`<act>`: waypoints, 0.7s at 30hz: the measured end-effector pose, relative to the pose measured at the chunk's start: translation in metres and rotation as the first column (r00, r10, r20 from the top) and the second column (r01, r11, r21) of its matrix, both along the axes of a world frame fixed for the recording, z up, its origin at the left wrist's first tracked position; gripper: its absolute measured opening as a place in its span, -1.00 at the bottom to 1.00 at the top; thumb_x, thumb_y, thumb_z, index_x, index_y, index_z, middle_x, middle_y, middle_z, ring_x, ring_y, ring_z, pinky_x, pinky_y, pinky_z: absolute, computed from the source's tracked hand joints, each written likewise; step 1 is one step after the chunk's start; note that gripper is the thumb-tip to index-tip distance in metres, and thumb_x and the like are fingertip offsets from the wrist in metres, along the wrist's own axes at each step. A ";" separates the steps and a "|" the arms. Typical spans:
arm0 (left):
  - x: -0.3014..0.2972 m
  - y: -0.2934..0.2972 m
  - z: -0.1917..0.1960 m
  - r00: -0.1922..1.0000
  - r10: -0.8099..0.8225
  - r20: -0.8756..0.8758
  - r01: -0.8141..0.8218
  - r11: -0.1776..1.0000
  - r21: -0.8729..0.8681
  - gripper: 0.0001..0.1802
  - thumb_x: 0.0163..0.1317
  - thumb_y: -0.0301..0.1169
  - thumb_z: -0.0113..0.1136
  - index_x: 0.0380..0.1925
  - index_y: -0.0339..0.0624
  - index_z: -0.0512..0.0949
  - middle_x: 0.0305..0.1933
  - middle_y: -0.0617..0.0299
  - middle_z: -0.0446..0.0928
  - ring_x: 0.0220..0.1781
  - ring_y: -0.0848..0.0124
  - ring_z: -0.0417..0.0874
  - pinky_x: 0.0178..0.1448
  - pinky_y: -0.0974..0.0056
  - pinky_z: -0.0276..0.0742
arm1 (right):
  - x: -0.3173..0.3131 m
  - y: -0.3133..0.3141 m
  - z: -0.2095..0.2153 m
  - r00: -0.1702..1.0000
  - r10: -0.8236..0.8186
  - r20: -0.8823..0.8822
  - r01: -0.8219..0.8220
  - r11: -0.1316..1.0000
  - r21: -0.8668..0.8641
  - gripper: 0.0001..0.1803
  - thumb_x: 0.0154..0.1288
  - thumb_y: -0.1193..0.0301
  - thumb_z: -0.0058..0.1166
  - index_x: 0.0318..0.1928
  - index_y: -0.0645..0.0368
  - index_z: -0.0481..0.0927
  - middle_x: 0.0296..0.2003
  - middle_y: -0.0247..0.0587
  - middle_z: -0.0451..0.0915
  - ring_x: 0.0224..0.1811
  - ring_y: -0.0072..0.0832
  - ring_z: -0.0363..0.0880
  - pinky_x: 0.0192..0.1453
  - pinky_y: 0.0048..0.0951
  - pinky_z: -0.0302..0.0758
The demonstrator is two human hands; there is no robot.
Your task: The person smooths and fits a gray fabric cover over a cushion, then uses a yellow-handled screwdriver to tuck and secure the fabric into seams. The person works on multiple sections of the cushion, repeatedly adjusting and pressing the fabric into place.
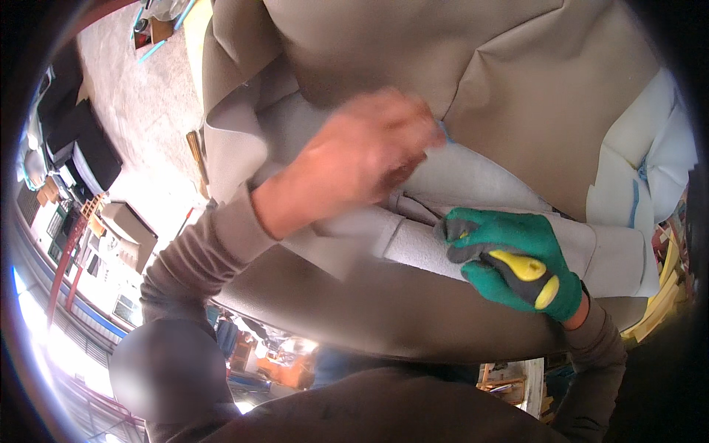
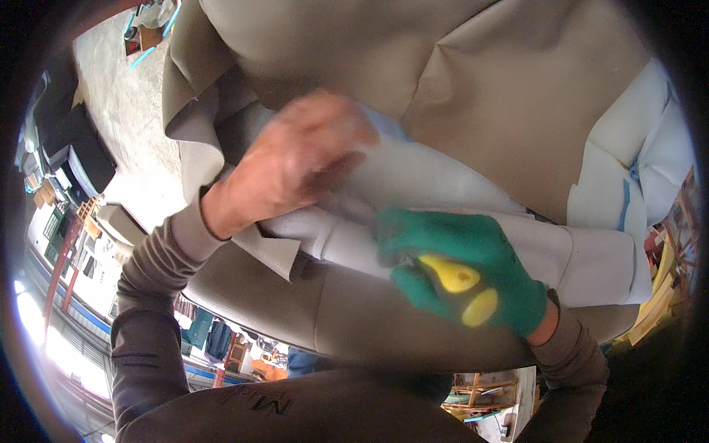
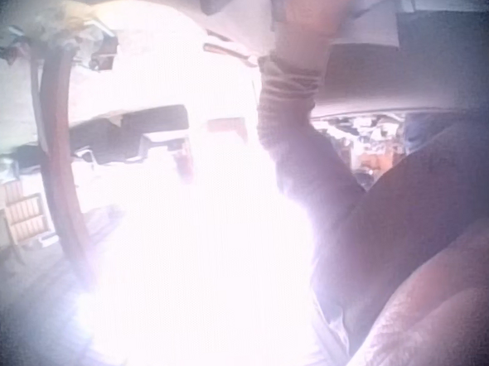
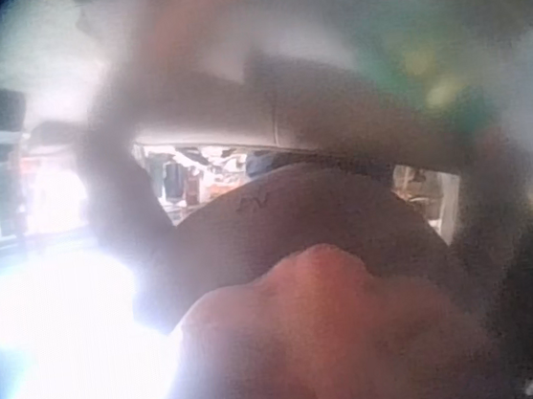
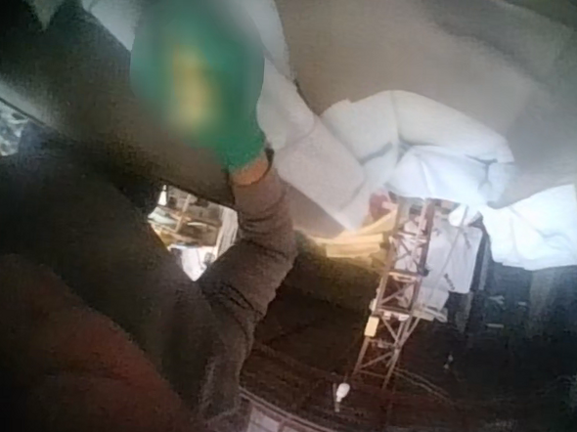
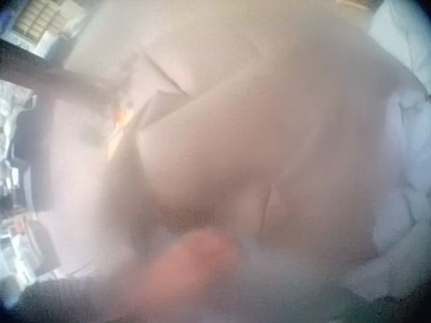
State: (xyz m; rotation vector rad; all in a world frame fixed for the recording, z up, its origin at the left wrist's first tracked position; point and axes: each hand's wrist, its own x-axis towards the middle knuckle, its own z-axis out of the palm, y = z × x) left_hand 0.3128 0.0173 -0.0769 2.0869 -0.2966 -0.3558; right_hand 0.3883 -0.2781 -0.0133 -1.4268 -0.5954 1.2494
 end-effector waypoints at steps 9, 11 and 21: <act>-0.049 -0.001 0.016 0.871 -0.101 -0.481 0.190 0.972 0.139 -0.75 0.34 -0.29 0.42 -0.10 -0.12 0.60 0.03 0.05 0.65 0.08 -0.04 0.76 0.13 -0.09 0.70 | 0.007 0.004 0.021 0.993 0.109 0.037 -0.110 0.994 0.020 -0.50 0.21 0.50 0.49 0.19 0.07 0.75 0.26 -0.03 0.76 0.19 -0.06 0.82 0.21 -0.11 0.73; -0.054 -0.005 0.021 0.866 -0.040 -0.498 0.153 0.970 0.188 -0.75 0.33 -0.27 0.43 -0.10 -0.10 0.61 0.01 0.07 0.67 0.07 -0.02 0.77 0.12 -0.08 0.71 | 0.028 0.006 0.022 0.991 -0.032 -0.129 0.027 0.999 -0.040 -0.62 0.31 0.53 0.40 0.14 0.18 0.76 0.19 -0.03 0.79 0.18 -0.14 0.82 0.21 -0.17 0.74; -0.058 0.000 0.016 0.899 -0.141 -0.415 0.267 0.927 0.263 -0.72 0.41 -0.16 0.34 0.03 0.07 0.77 -0.08 0.14 0.58 -0.03 0.11 0.74 0.08 -0.02 0.65 | 0.028 0.034 -0.036 0.870 -0.262 -0.417 0.158 0.951 -0.267 -0.81 0.56 0.51 0.25 0.08 0.23 0.79 0.01 -0.39 0.80 -0.05 -0.74 0.67 0.01 -0.59 0.63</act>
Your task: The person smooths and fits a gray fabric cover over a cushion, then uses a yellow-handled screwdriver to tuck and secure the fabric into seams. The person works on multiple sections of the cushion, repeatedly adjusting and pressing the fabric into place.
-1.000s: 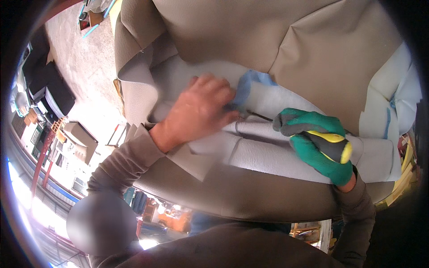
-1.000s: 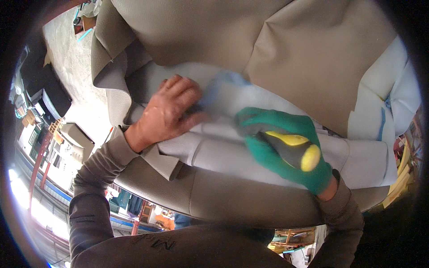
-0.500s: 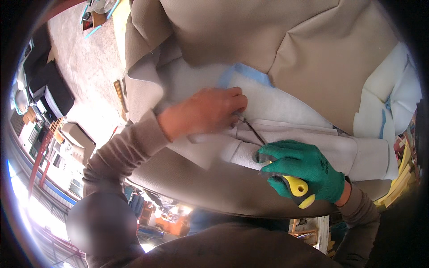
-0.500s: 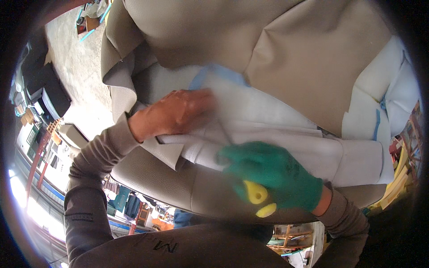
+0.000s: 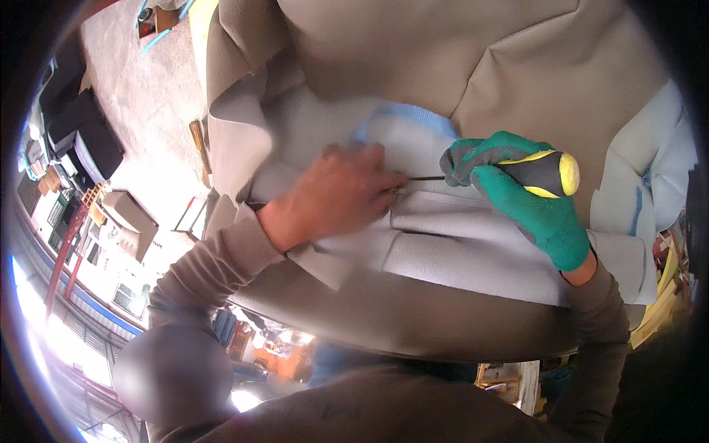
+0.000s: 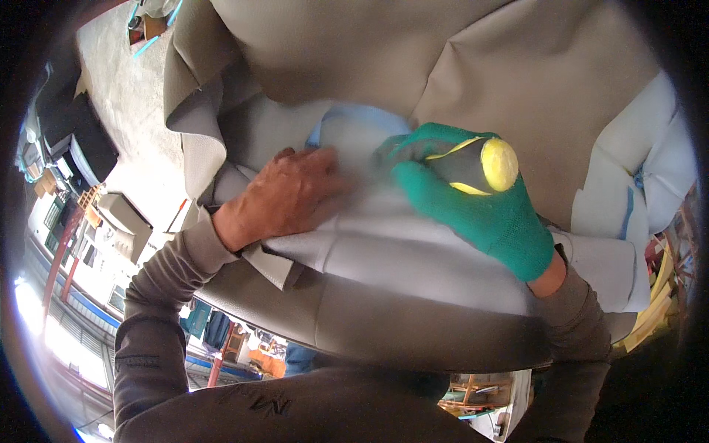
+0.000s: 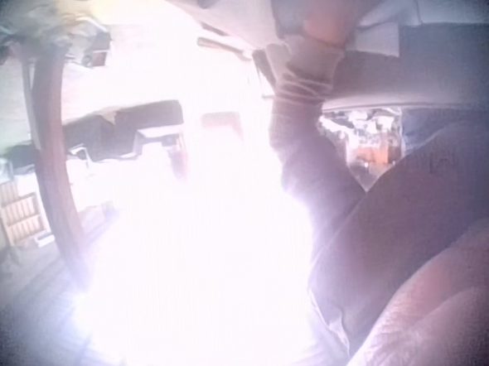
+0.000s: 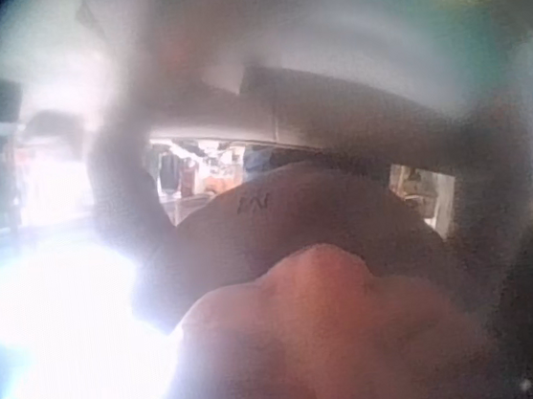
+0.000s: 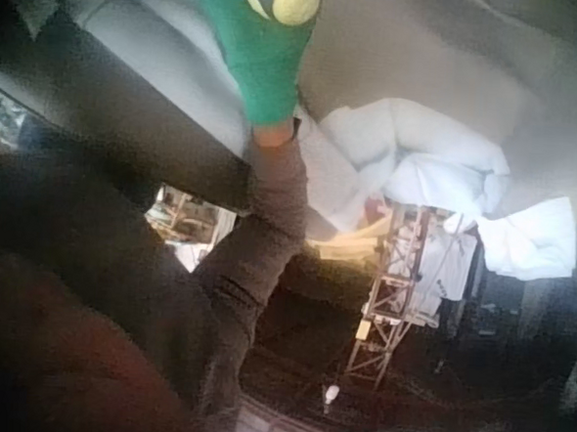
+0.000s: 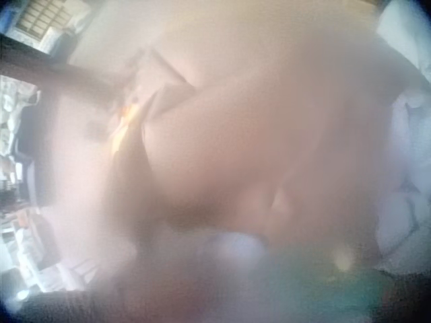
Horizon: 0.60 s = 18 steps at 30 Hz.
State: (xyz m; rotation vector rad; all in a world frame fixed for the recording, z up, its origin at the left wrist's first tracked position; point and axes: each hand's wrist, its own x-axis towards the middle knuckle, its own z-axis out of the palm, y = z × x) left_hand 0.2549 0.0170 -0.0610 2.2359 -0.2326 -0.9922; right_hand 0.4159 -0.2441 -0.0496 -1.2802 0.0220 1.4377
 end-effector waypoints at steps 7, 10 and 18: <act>0.000 -0.005 -0.009 0.994 -0.082 0.068 0.079 0.996 0.044 -0.72 0.43 -0.11 0.31 -0.01 0.05 0.74 -0.03 0.10 0.50 0.15 0.12 0.60 0.24 -0.09 0.51 | -0.017 -0.005 -0.013 0.992 -0.098 0.077 0.090 0.990 0.104 -0.81 0.56 0.52 0.25 0.08 0.24 0.79 -0.03 -0.41 0.79 -0.02 -0.72 0.68 0.04 -0.57 0.63; 0.002 -0.004 -0.015 0.990 -0.138 0.040 0.134 0.988 0.074 -0.75 0.39 -0.12 0.33 -0.06 0.06 0.73 -0.04 0.10 0.50 0.12 0.11 0.61 0.21 -0.09 0.52 | -0.020 -0.007 -0.019 0.993 -0.103 0.066 0.095 0.989 0.110 -0.81 0.55 0.53 0.25 0.07 0.26 0.78 -0.03 -0.39 0.79 -0.01 -0.68 0.69 0.08 -0.54 0.63; -0.002 -0.003 -0.018 0.986 -0.019 0.164 0.018 1.000 0.005 -0.84 0.31 -0.21 0.28 -0.39 0.03 0.68 -0.17 0.14 0.52 0.01 0.12 0.63 0.09 -0.07 0.52 | -0.031 -0.002 -0.024 0.988 -0.055 0.148 0.035 0.990 0.133 -0.78 0.52 0.56 0.25 0.09 0.31 0.78 -0.10 -0.37 0.75 -0.12 -0.66 0.65 0.03 -0.50 0.61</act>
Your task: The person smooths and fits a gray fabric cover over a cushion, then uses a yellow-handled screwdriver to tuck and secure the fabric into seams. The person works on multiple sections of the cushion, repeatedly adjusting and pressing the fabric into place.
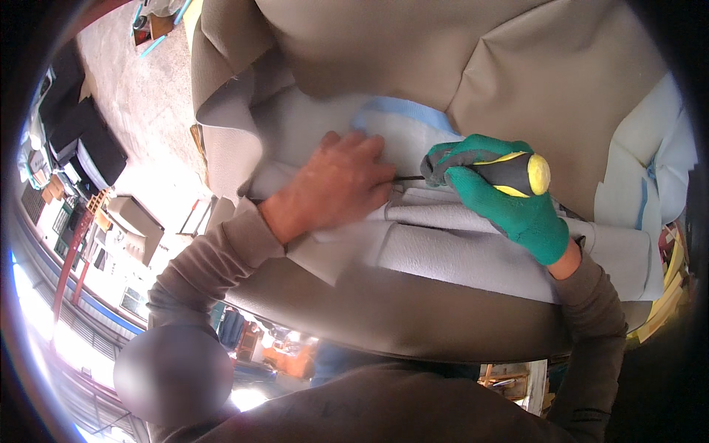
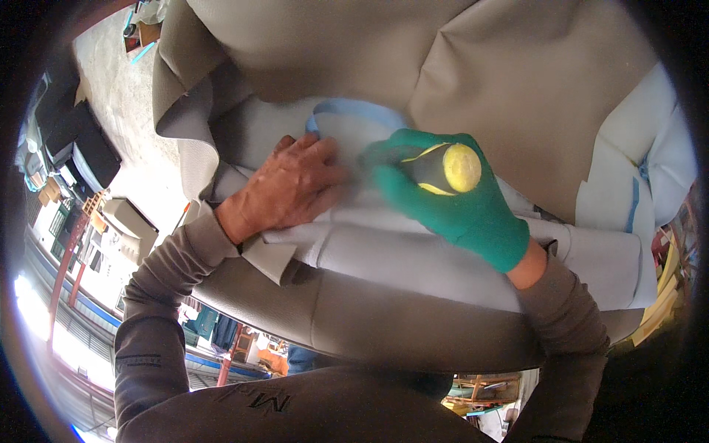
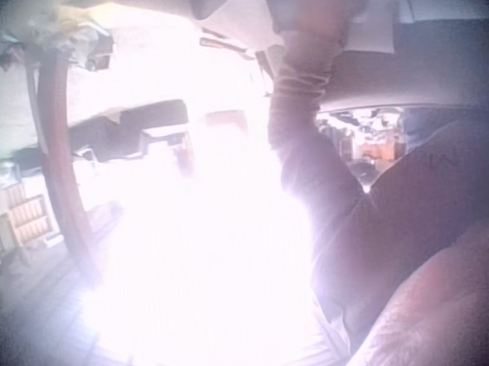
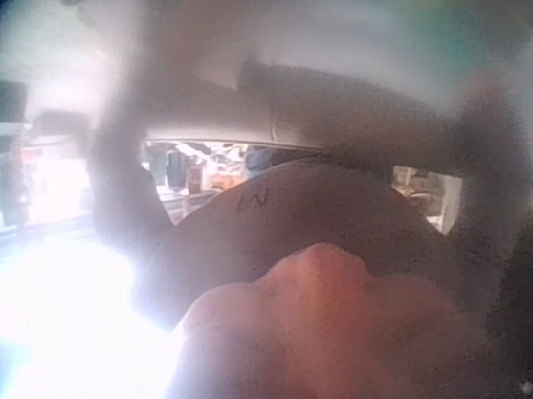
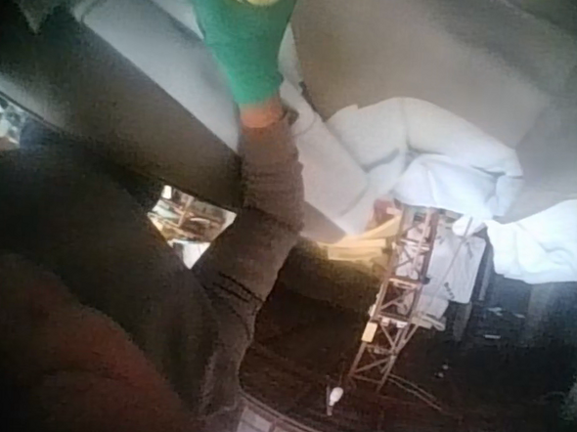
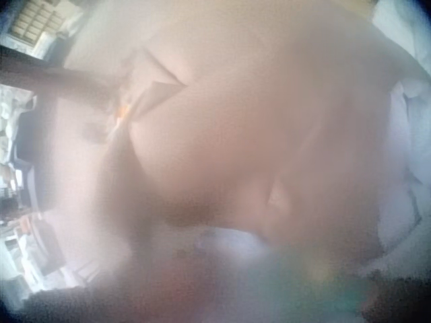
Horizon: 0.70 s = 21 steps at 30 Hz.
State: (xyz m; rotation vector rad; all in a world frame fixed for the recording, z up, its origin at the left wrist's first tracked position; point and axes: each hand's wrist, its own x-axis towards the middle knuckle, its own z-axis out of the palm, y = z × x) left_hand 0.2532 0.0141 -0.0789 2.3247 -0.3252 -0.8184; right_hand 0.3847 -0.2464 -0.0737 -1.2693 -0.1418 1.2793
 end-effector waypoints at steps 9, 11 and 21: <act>0.001 0.000 -0.004 0.999 0.020 0.026 -0.020 1.000 0.004 -0.81 0.31 -0.20 0.29 -0.41 -0.02 0.66 -0.18 0.14 0.53 -0.01 0.10 0.66 0.08 -0.10 0.56 | 0.002 -0.014 0.006 0.992 -0.123 -0.036 0.123 0.992 0.003 -0.76 0.52 0.61 0.23 0.12 0.28 0.79 0.01 -0.30 0.80 -0.02 -0.61 0.71 0.08 -0.49 0.63; 0.000 -0.001 -0.005 0.999 0.024 0.045 -0.024 1.000 0.002 -0.80 0.32 -0.19 0.30 -0.39 -0.02 0.66 -0.18 0.14 0.53 0.00 0.10 0.66 0.09 -0.10 0.56 | 0.002 -0.010 0.006 0.991 -0.136 -0.017 0.136 0.991 -0.001 -0.77 0.53 0.60 0.23 0.11 0.28 0.79 0.00 -0.31 0.80 -0.03 -0.61 0.71 0.09 -0.50 0.64; 0.007 0.001 -0.001 0.995 0.056 0.082 -0.052 0.998 -0.043 -0.82 0.30 -0.18 0.34 -0.35 0.00 0.71 -0.11 0.17 0.53 0.08 0.14 0.61 0.16 -0.04 0.52 | 0.009 -0.014 0.021 0.997 -0.038 0.073 0.046 0.992 -0.115 -0.79 0.47 0.62 0.24 0.03 0.28 0.82 0.01 -0.29 0.83 -0.02 -0.62 0.73 0.07 -0.51 0.66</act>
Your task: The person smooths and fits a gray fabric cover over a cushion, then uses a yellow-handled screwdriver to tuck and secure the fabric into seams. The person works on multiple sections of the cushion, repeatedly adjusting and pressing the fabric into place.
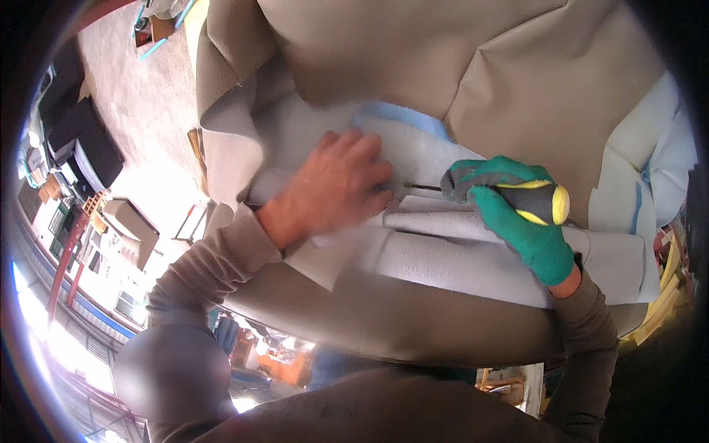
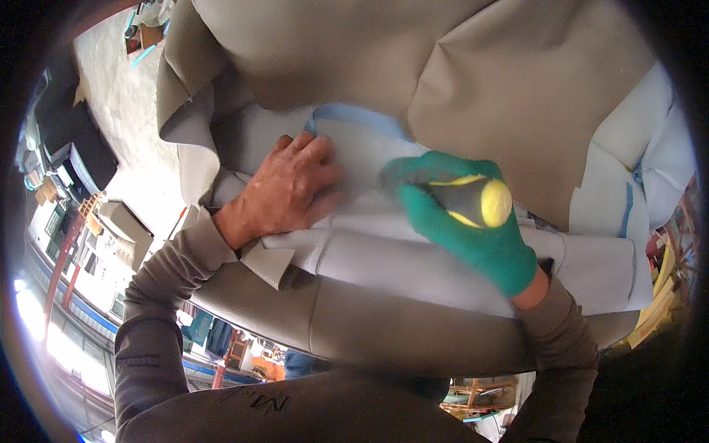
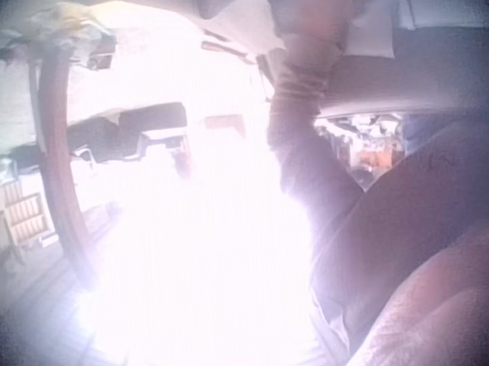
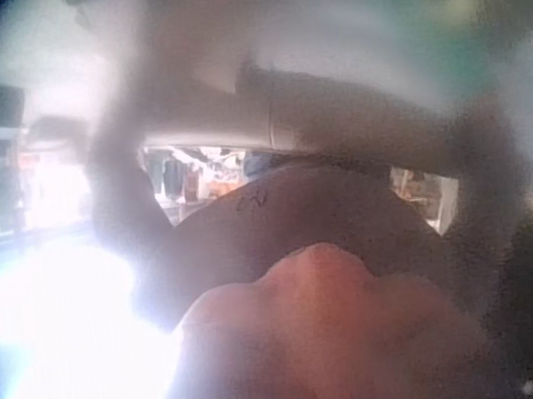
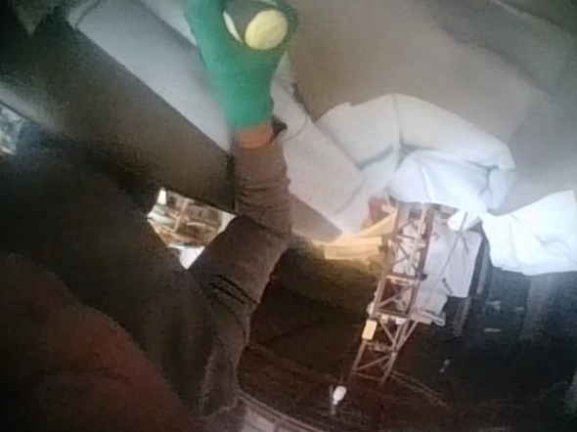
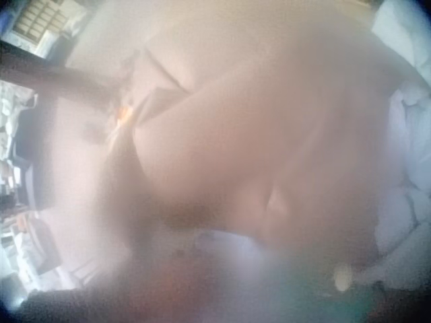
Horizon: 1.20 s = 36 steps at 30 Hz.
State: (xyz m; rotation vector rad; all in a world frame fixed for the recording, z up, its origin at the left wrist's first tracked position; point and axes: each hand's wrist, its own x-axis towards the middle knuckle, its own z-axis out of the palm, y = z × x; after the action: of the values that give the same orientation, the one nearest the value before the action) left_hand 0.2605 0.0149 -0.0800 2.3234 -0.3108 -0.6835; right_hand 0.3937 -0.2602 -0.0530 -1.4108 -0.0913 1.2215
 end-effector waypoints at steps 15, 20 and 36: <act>-0.002 0.003 -0.001 0.997 -0.065 -0.038 0.062 0.995 -0.075 -0.84 0.23 -0.26 0.32 -0.50 0.00 0.69 -0.19 0.17 0.49 0.08 0.16 0.56 0.11 -0.02 0.46 | 0.000 0.005 -0.005 0.983 -0.044 -0.178 0.050 0.998 0.026 -0.76 0.57 0.53 0.22 0.15 0.26 0.78 0.05 -0.30 0.78 -0.04 -0.63 0.68 0.09 -0.51 0.63; -0.002 0.006 -0.001 0.997 -0.065 -0.052 0.060 0.993 -0.100 -0.83 0.20 -0.27 0.35 -0.53 -0.02 0.68 -0.25 0.19 0.49 0.04 0.16 0.58 0.09 -0.01 0.47 | -0.011 0.008 -0.020 0.983 -0.099 -0.152 0.104 0.994 0.024 -0.80 0.59 0.50 0.24 0.10 0.27 0.76 0.09 -0.27 0.79 0.03 -0.62 0.71 0.13 -0.50 0.66; -0.001 0.007 0.007 0.996 -0.082 -0.021 0.080 0.993 -0.081 -0.81 0.25 -0.26 0.34 -0.56 0.06 0.68 -0.38 0.29 0.52 -0.13 0.23 0.65 0.02 0.02 0.51 | 0.004 0.036 -0.018 0.997 -0.006 -0.076 0.000 0.998 -0.069 -0.82 0.59 0.46 0.26 0.04 0.30 0.77 -0.04 -0.25 0.76 -0.04 -0.53 0.75 0.06 -0.45 0.68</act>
State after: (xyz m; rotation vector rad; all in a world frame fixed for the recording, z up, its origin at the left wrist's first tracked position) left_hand 0.2594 0.0219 -0.0729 2.2343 -0.4156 -0.7252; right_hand 0.3975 -0.2247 -0.0714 -1.4221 0.0057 1.2850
